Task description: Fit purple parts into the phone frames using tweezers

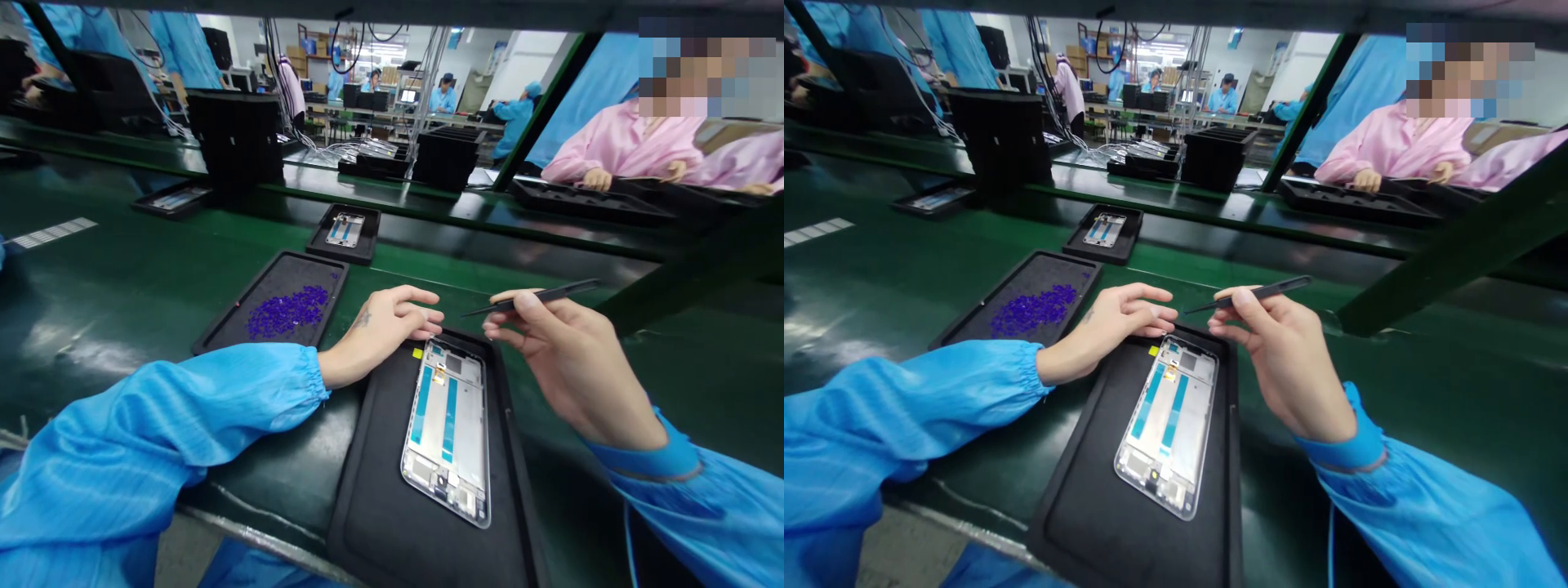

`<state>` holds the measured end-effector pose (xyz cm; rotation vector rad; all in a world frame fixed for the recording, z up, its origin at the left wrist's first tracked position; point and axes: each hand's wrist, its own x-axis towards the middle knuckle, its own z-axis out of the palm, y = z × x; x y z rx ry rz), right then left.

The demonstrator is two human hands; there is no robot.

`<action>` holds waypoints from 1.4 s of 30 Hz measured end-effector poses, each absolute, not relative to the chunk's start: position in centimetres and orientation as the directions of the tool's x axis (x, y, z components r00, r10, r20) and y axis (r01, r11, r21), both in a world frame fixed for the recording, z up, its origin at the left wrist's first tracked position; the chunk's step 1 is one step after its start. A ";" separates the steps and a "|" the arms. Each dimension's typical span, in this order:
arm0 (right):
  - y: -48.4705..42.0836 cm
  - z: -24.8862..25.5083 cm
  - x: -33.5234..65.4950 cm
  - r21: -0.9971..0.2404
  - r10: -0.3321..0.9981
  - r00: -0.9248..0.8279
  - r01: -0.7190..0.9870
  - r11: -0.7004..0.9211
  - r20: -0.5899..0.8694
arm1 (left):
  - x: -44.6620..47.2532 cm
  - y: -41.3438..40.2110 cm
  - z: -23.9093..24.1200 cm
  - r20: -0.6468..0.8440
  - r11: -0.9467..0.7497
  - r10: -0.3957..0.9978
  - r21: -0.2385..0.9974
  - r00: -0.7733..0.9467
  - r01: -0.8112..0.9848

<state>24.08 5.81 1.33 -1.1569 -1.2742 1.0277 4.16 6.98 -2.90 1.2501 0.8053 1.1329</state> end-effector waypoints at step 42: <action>4.7 1.9 22.9 -0.954 0.960 0.135 0.209 0.215 0.246 | 3.3 7.4 -1.9 0.395 -0.422 0.810 0.906 0.434 -0.039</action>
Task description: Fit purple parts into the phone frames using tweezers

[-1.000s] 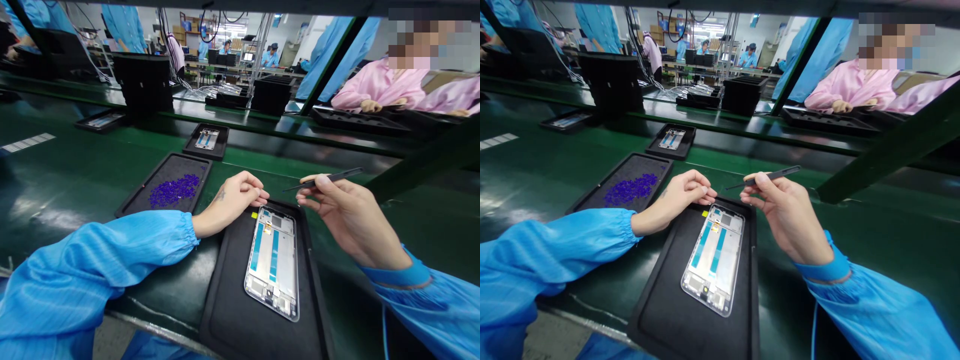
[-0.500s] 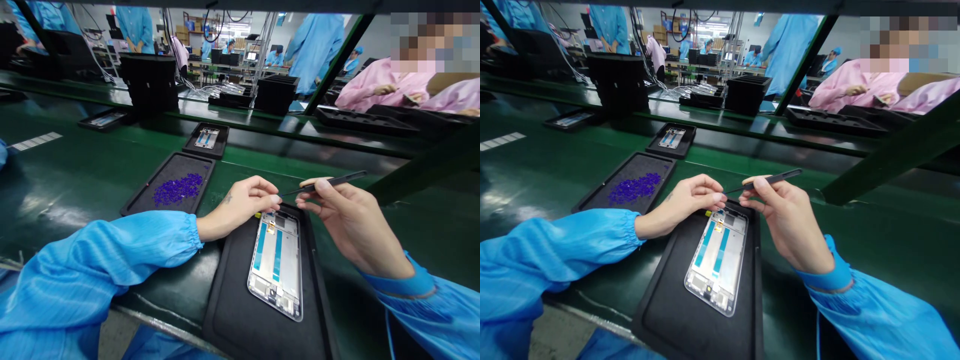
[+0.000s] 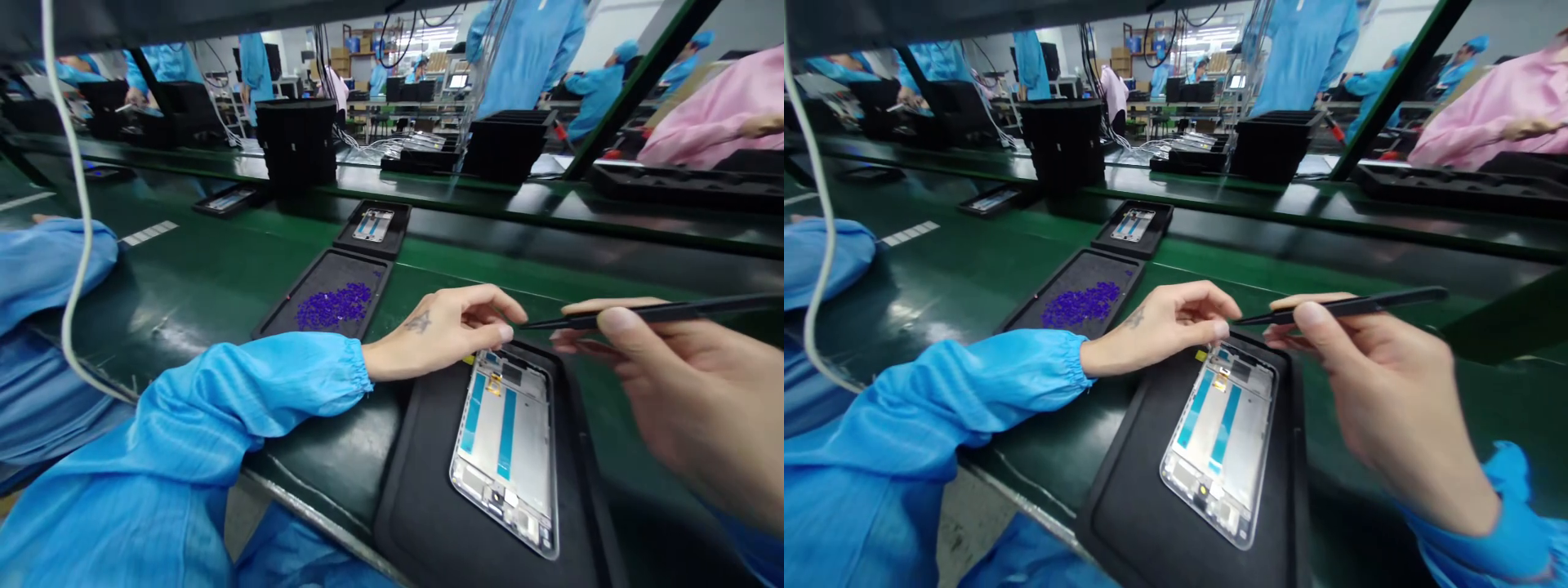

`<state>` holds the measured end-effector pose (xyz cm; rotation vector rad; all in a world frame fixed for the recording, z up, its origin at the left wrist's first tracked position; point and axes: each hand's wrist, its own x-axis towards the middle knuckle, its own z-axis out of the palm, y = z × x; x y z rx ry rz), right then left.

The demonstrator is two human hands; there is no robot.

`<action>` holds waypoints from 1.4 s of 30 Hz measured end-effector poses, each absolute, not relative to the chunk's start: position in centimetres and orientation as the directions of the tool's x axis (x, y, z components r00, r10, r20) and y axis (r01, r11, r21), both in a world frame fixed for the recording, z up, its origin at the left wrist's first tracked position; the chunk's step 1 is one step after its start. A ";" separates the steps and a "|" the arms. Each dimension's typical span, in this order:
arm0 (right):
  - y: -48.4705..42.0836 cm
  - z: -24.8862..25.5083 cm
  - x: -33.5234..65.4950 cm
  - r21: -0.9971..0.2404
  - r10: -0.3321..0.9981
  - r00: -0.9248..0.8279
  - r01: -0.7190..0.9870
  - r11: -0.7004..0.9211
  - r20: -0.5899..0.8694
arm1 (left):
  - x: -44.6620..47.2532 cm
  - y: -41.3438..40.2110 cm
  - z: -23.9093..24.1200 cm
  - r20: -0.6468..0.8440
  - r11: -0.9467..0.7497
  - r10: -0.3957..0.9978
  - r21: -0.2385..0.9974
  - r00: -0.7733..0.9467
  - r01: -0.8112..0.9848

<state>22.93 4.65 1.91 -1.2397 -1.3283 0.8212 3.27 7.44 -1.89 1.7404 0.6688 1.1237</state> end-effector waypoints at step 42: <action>4.3 1.0 23.9 -0.854 0.932 -0.032 0.392 0.343 0.360 | 4.5 5.9 -2.7 0.200 -0.132 0.906 0.971 0.374 -0.200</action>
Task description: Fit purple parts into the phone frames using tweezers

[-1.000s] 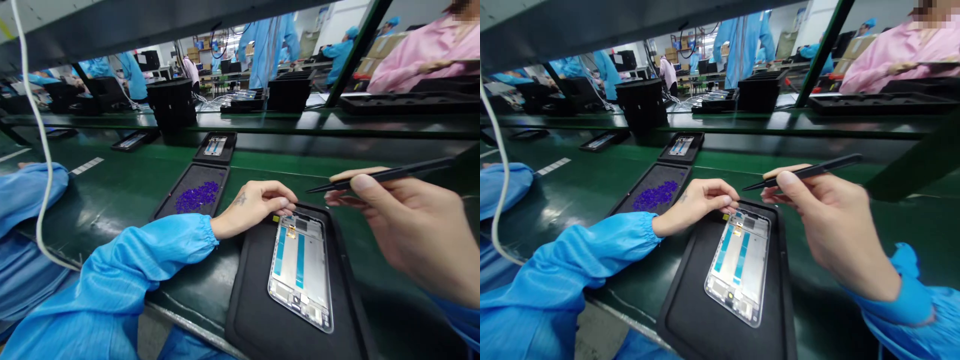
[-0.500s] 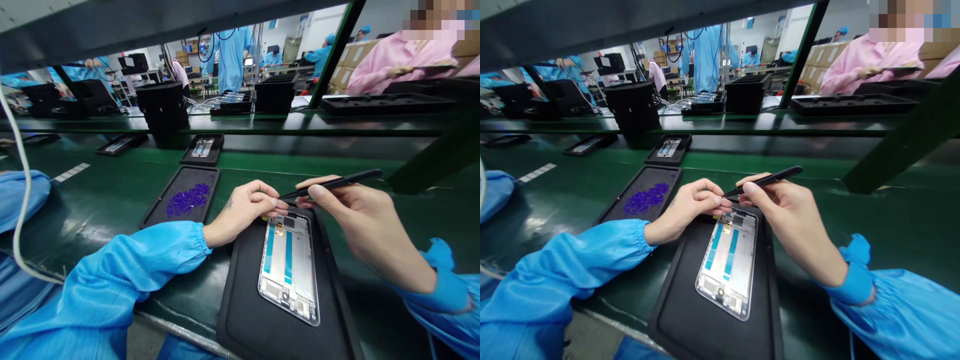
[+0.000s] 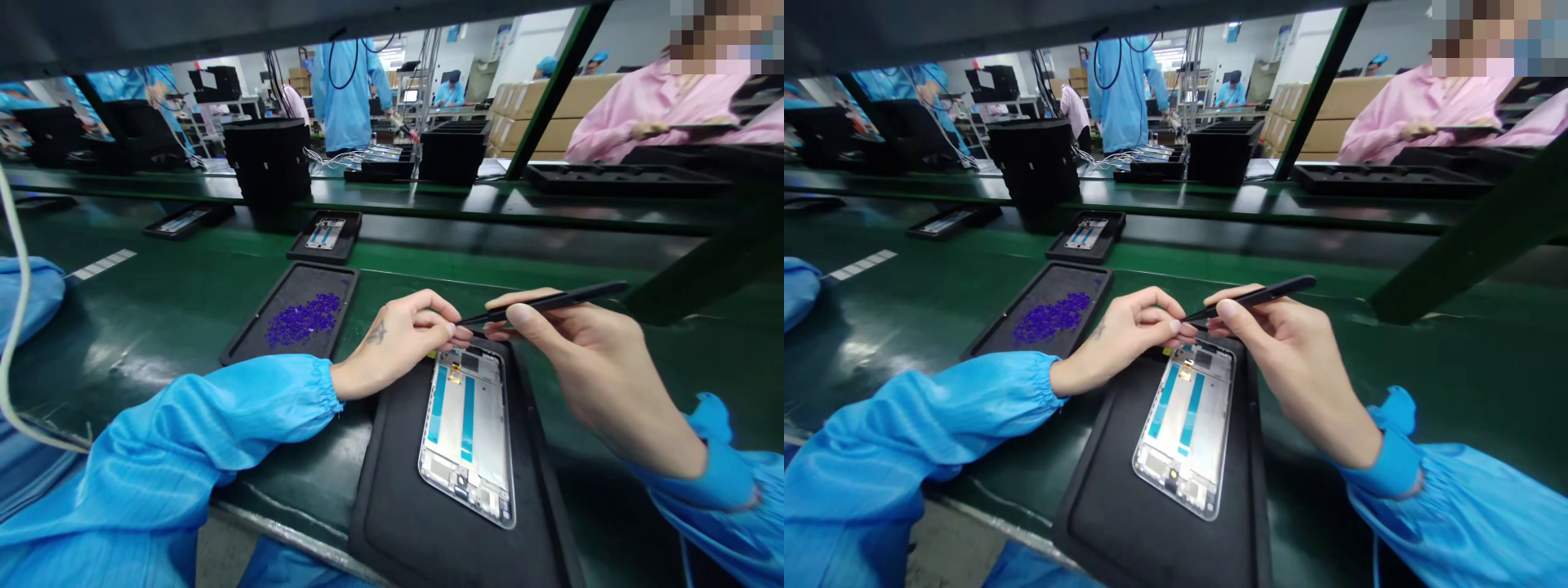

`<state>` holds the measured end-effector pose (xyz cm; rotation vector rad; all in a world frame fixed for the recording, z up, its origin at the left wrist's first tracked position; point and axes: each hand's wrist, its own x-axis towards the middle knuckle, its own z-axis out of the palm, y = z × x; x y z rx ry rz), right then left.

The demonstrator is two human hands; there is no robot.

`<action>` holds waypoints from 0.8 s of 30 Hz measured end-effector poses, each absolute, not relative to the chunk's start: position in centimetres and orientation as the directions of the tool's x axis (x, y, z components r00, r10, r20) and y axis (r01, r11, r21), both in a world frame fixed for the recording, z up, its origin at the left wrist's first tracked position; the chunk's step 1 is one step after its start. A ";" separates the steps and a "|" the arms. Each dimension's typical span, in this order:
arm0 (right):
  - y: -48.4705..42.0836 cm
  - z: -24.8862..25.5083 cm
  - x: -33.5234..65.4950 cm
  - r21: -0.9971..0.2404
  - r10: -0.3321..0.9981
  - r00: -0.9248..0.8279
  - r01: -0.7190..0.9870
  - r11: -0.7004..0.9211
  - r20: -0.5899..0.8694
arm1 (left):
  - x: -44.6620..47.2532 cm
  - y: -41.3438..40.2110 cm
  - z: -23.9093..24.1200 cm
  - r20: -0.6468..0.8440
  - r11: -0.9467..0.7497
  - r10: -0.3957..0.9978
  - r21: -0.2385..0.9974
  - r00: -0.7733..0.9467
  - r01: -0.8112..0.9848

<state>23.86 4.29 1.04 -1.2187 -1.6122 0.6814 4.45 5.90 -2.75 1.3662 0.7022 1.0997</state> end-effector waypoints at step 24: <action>6.8 -1.3 24.7 -0.963 0.999 -0.025 0.264 0.049 0.044 | 1.5 1.7 -2.8 0.252 -0.974 0.185 0.176 0.950 0.143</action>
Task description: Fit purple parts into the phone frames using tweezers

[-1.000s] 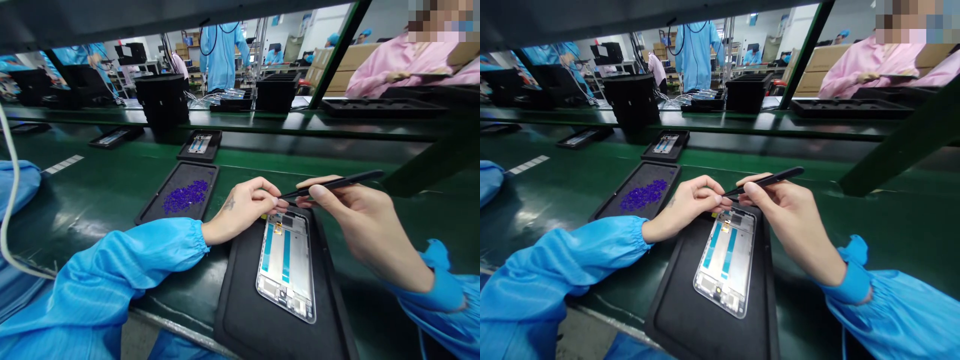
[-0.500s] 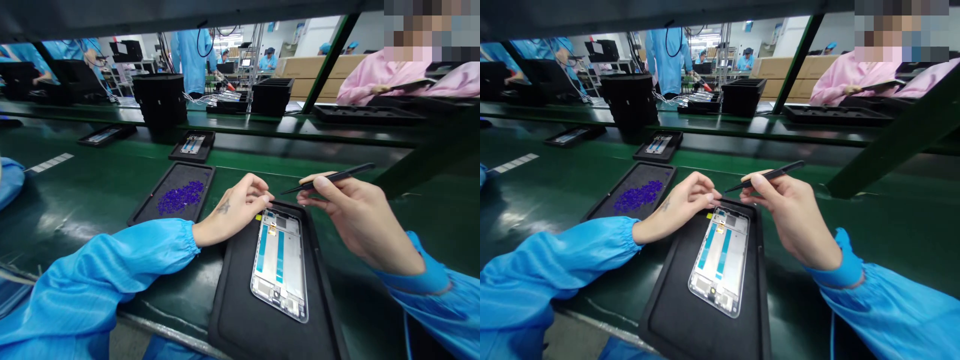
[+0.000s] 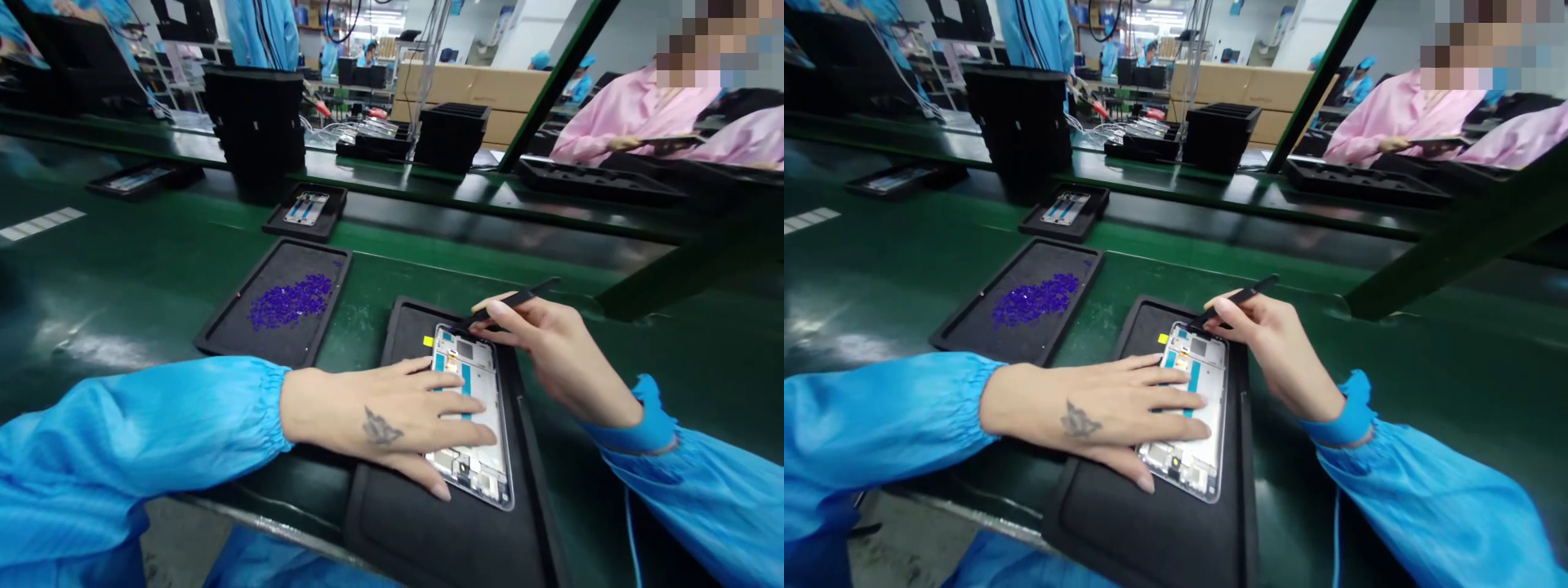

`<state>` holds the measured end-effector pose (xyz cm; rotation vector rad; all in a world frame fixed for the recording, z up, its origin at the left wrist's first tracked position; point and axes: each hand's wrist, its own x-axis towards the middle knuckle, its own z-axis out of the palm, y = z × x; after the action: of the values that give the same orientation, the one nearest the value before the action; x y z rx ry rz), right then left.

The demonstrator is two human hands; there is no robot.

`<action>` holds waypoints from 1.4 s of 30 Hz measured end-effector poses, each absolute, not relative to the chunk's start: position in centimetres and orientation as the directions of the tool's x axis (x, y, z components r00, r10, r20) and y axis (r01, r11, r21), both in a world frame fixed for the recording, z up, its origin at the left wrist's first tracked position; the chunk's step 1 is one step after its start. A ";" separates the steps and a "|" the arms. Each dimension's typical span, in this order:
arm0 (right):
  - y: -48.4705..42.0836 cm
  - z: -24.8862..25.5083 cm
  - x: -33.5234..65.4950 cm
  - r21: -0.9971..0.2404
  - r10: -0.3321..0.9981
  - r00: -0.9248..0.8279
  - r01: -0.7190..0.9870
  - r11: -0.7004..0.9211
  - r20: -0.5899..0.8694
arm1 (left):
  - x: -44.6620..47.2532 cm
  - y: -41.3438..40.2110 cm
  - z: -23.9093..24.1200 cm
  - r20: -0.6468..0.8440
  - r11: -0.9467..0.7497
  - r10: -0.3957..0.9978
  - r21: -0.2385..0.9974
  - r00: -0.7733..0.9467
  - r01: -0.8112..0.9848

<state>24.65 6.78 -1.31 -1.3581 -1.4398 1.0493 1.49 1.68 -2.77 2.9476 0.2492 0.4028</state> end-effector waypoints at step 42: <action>4.3 -0.8 25.0 -0.811 0.957 -0.184 0.510 0.287 0.223 | 2.2 0.9 -4.1 0.745 -0.952 -0.059 -0.241 0.664 0.187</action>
<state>25.00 4.34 -0.83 -1.3239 -1.8151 0.7635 2.18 0.90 -4.10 3.1334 0.1240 1.4222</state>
